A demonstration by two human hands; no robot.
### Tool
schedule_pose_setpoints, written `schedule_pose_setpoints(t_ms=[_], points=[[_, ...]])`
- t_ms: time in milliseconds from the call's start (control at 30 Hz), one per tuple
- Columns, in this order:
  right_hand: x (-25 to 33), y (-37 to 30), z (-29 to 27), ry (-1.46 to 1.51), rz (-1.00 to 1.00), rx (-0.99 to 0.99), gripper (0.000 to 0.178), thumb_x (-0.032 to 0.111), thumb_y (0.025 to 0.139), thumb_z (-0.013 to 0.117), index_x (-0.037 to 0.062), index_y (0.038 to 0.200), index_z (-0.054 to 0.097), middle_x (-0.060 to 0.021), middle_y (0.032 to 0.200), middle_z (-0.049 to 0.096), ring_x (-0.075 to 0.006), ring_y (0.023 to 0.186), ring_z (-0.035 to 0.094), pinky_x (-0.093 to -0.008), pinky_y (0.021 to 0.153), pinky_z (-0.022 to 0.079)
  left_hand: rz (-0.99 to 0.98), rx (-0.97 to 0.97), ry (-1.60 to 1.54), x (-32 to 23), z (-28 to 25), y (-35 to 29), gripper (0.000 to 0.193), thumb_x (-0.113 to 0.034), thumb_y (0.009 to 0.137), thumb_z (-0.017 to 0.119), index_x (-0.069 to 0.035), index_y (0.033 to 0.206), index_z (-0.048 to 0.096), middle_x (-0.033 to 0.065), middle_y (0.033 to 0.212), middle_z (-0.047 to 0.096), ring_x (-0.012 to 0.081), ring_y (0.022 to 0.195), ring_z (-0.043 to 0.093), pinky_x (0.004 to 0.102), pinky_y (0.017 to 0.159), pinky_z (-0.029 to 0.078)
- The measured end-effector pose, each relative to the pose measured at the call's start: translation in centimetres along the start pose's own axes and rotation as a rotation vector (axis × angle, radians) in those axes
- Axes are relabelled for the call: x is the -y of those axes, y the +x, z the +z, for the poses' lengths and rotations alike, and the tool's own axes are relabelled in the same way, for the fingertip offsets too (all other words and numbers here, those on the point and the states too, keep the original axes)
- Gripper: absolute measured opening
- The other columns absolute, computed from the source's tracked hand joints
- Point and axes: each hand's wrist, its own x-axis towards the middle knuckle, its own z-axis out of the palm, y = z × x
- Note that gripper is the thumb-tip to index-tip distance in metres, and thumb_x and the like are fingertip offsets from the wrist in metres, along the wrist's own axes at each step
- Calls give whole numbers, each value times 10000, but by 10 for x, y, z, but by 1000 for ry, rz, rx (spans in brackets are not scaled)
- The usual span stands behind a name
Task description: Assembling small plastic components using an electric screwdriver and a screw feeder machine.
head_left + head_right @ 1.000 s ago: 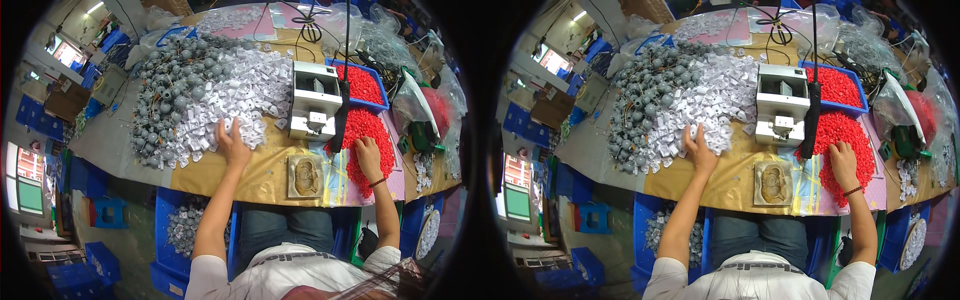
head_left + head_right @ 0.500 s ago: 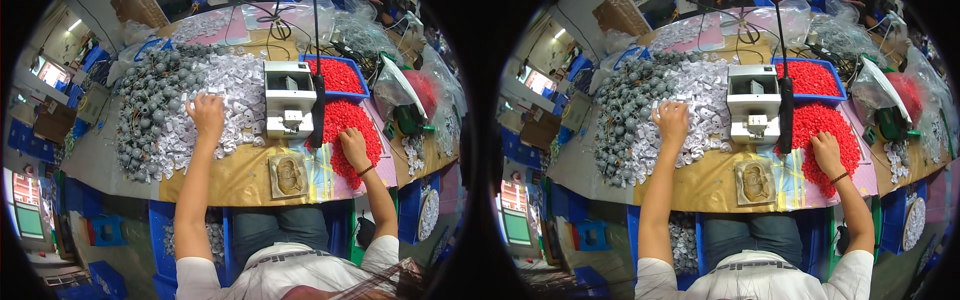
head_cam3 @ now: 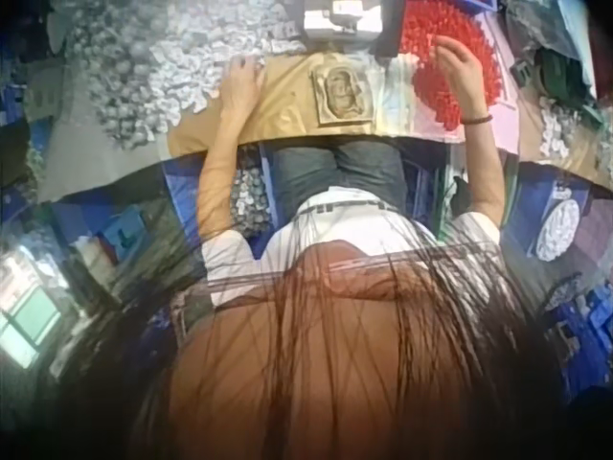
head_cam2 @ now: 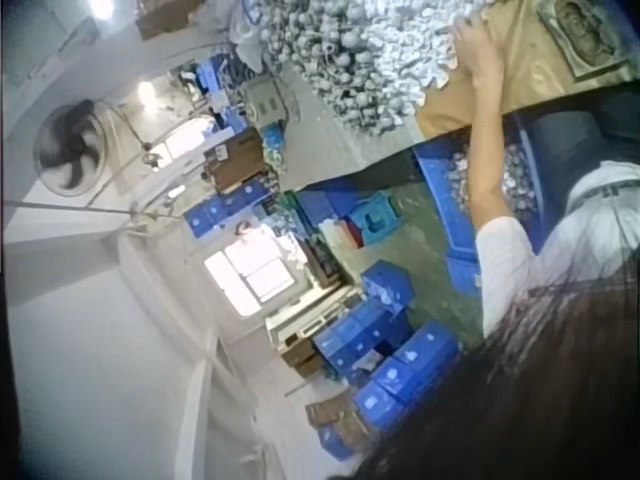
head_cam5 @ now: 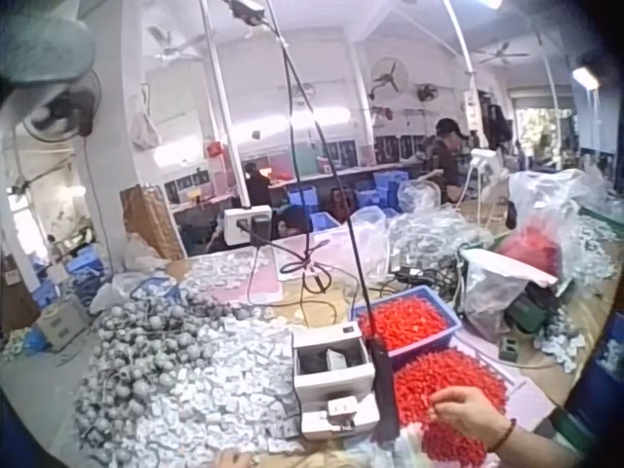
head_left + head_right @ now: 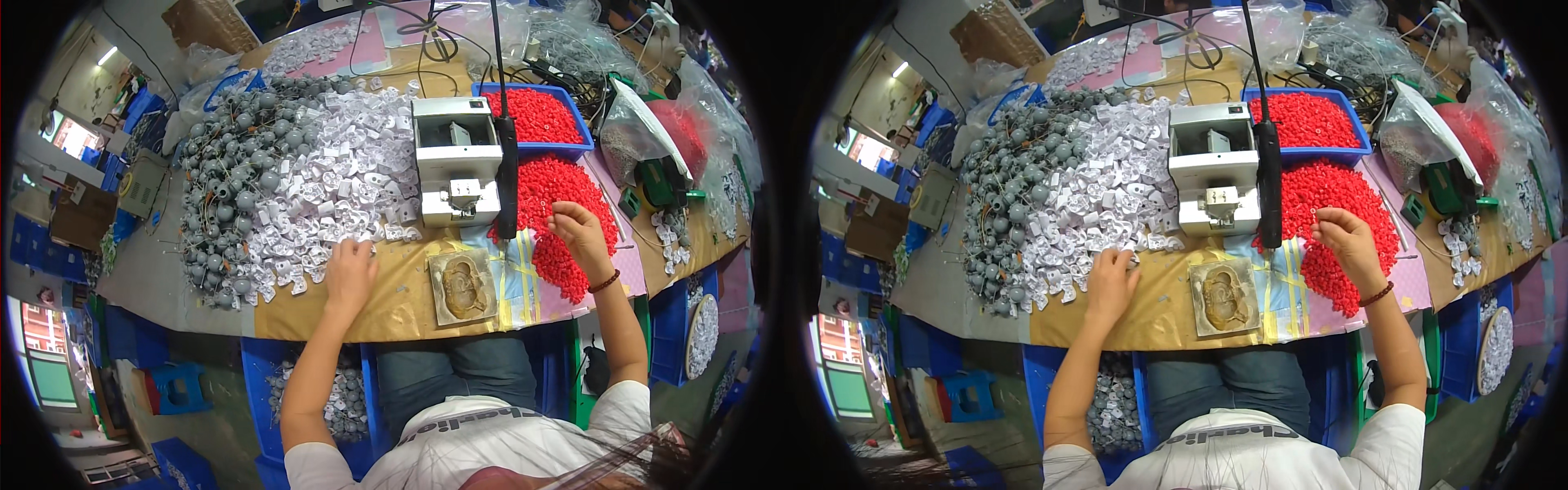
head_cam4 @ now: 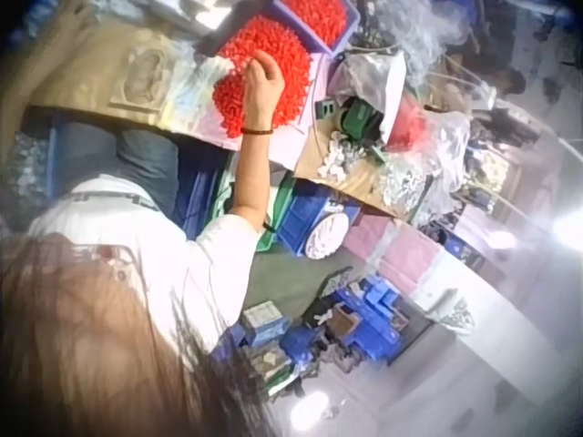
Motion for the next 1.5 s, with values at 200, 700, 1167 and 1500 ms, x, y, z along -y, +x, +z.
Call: schedule_pose_setpoints(t_ms=[200, 700, 1167, 1500], points=[[-5, -20, 32, 188, 138, 118, 247, 16, 1021, 615, -38, 1260, 653, -89, 1041, 714, -173, 951, 718, -317, 881, 615, -142, -35, -243, 10, 24, -29, 260, -59, 929, 680, -70, 1185, 634, 167, 1031, 596, 385, 960, 612, 469, 810, 515], [-40, -50, 63, -163, -21, 188, 136, 43, 961, 733, -18, 1079, 705, -55, 987, 734, -120, 877, 694, -283, 817, 580, -196, 55, -465, -37, 27, -45, 225, -81, 842, 756, -65, 1062, 712, 128, 1014, 644, 347, 1025, 616, 424, 894, 518], [-61, -34, 127, -974, -971, 426, 222, 61, 747, 828, 72, 885, 653, -67, 917, 673, -281, 892, 650, -402, 780, 508, 95, 124, -582, -124, 44, -20, 433, -65, 791, 773, -61, 1201, 634, 153, 1152, 580, 369, 1130, 552, 459, 971, 478], [-56, -50, 131, -1236, -893, 518, 289, 159, 781, 819, 93, 1036, 701, -63, 1110, 659, -284, 1091, 612, -427, 873, 480, -273, -213, -435, 61, -46, 41, 308, -188, 904, 748, -59, 1173, 673, 135, 1201, 640, 317, 1131, 595, 431, 973, 479]])
